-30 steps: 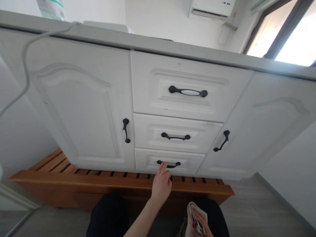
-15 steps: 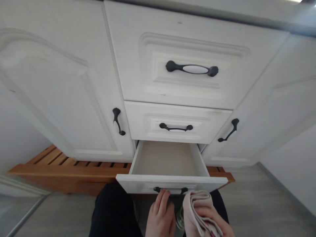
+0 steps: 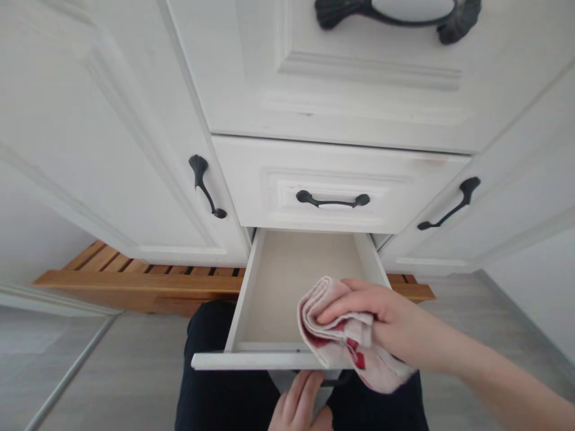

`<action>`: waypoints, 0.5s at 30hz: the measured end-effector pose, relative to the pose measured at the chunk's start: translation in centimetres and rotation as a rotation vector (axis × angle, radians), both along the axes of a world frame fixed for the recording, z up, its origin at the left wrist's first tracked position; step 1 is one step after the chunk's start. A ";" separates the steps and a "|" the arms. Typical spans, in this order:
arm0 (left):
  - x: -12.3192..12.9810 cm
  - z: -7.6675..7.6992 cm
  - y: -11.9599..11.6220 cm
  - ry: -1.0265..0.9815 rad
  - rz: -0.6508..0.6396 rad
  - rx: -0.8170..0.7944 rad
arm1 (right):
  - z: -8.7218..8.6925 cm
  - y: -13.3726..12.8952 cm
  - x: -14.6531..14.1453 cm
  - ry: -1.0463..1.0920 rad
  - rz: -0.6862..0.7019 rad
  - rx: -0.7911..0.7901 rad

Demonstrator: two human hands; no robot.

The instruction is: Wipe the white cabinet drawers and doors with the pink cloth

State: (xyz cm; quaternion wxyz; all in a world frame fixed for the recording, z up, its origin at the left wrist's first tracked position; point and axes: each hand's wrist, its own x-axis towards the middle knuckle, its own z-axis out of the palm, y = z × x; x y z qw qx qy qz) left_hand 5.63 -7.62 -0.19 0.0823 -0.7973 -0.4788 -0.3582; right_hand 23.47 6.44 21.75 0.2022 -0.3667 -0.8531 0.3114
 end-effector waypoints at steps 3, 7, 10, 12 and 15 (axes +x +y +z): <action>0.2 0.9 -0.2 0.040 -0.014 -0.071 | -3.3 4.0 -3.6 -0.011 -0.026 0.051; 0.7 1.6 0.3 0.018 -0.031 -0.166 | -9.7 10.3 -9.7 0.155 -0.362 0.032; 1.0 0.9 1.1 -0.092 -0.072 -0.087 | -13.3 14.4 -13.9 0.213 -0.473 0.072; 1.1 0.3 1.6 -0.188 -0.097 -0.012 | -14.8 16.6 -16.2 0.215 -0.494 0.047; 1.1 -0.3 2.0 -0.268 -0.121 0.007 | -16.1 19.0 -18.6 0.214 -0.536 -0.031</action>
